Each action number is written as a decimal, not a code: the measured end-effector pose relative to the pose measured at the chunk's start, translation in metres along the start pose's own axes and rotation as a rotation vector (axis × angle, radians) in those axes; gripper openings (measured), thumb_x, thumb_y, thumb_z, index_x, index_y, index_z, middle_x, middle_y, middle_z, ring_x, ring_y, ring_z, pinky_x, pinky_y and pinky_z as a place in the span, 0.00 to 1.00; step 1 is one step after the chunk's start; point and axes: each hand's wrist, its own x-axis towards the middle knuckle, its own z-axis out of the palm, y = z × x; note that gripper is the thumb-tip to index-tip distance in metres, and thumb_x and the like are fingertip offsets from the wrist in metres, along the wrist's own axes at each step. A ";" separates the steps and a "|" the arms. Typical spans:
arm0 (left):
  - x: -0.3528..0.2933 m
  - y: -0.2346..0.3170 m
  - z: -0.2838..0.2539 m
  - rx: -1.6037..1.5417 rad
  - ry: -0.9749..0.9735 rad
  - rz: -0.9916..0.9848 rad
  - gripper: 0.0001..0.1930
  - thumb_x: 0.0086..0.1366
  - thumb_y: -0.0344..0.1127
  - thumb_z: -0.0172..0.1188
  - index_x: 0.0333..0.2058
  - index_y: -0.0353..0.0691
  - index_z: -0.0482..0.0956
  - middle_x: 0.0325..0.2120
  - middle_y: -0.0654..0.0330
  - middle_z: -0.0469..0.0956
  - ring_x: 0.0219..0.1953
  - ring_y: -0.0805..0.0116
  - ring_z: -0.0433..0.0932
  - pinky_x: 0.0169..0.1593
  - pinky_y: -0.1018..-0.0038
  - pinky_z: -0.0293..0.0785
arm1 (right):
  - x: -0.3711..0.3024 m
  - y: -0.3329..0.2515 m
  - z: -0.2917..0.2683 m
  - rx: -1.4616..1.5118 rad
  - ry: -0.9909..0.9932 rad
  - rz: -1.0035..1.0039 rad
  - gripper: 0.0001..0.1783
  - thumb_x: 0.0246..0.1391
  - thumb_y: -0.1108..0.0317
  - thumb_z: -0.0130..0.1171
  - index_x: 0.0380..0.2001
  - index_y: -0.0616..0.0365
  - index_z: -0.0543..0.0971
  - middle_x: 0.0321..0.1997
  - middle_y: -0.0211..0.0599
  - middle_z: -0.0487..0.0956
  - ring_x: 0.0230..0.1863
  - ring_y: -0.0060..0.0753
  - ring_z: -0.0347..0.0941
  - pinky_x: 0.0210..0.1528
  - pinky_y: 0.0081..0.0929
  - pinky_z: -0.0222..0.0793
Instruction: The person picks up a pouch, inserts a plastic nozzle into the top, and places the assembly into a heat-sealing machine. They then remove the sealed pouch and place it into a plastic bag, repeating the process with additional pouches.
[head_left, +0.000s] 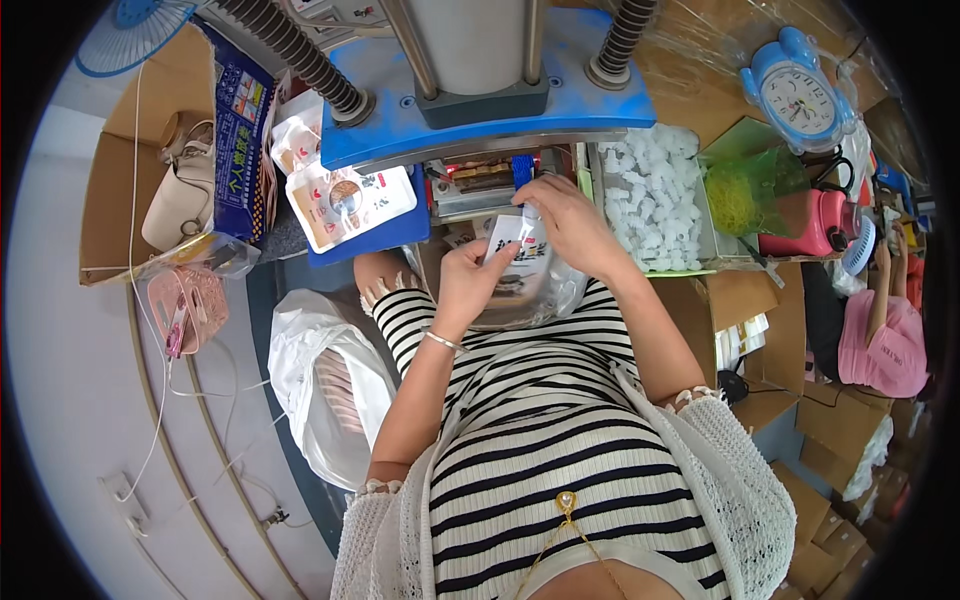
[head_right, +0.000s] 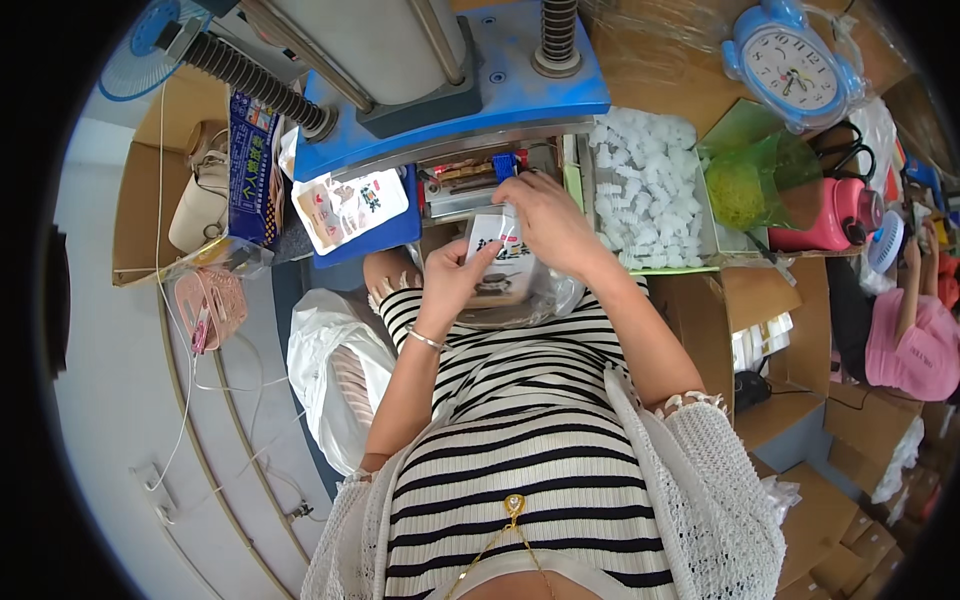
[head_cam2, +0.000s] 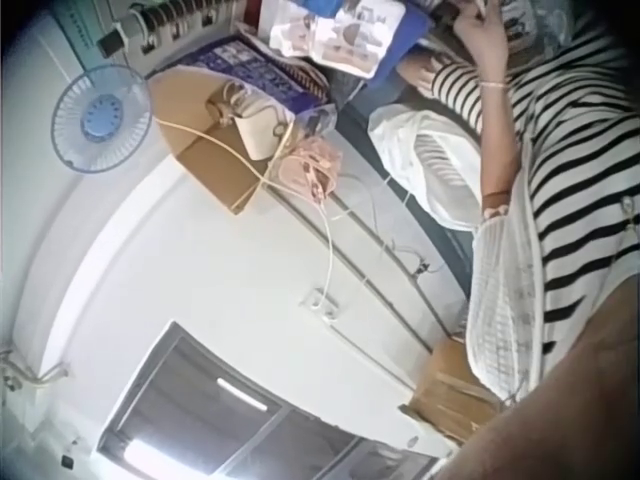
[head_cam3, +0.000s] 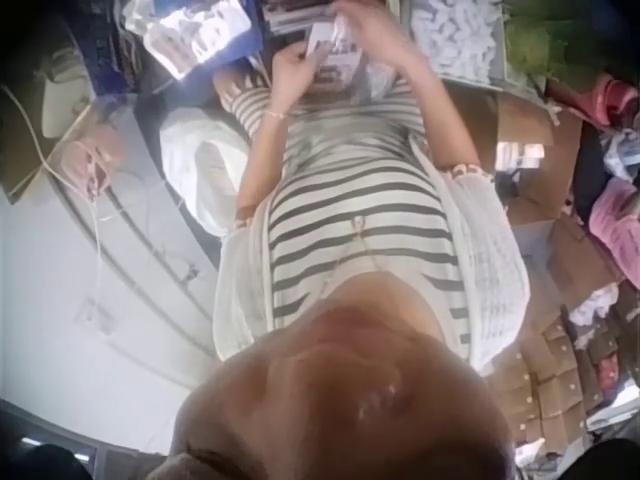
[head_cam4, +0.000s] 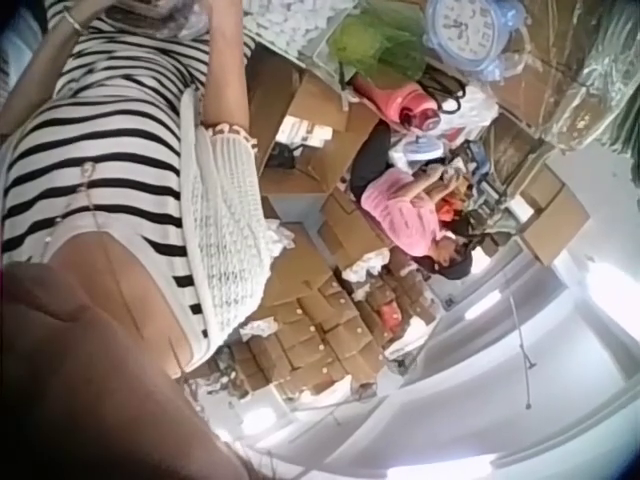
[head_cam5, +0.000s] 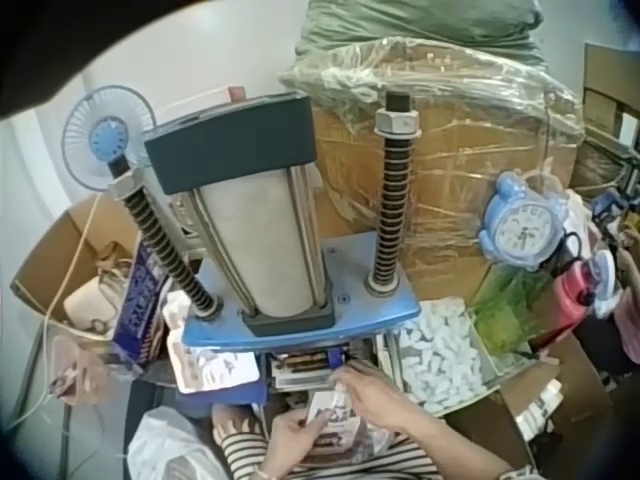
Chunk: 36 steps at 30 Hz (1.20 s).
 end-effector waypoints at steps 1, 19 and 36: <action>0.001 -0.001 0.003 0.000 -0.002 0.001 0.13 0.63 0.37 0.66 0.34 0.28 0.83 0.25 0.66 0.81 0.25 0.85 0.70 0.29 0.82 0.67 | -0.001 0.001 0.004 0.094 0.026 0.058 0.10 0.63 0.76 0.45 0.43 0.61 0.76 0.42 0.43 0.76 0.45 0.41 0.72 0.49 0.31 0.67; 0.006 0.072 -0.050 1.010 0.721 0.353 0.23 0.62 0.48 0.64 0.46 0.34 0.79 0.40 0.54 0.82 0.34 0.62 0.79 0.37 0.69 0.73 | -0.002 0.043 -0.040 -0.665 0.309 0.317 0.08 0.48 0.76 0.54 0.35 0.63 0.76 0.35 0.47 0.78 0.40 0.50 0.75 0.42 0.42 0.73; 0.011 -0.006 -0.114 0.879 0.682 0.629 0.19 0.49 0.20 0.60 0.41 0.43 0.80 0.42 0.56 0.78 0.47 0.55 0.75 0.49 0.65 0.70 | -0.023 0.004 -0.043 0.709 0.562 0.546 0.16 0.59 0.74 0.56 0.50 0.65 0.72 0.43 0.40 0.79 0.40 0.28 0.76 0.42 0.23 0.73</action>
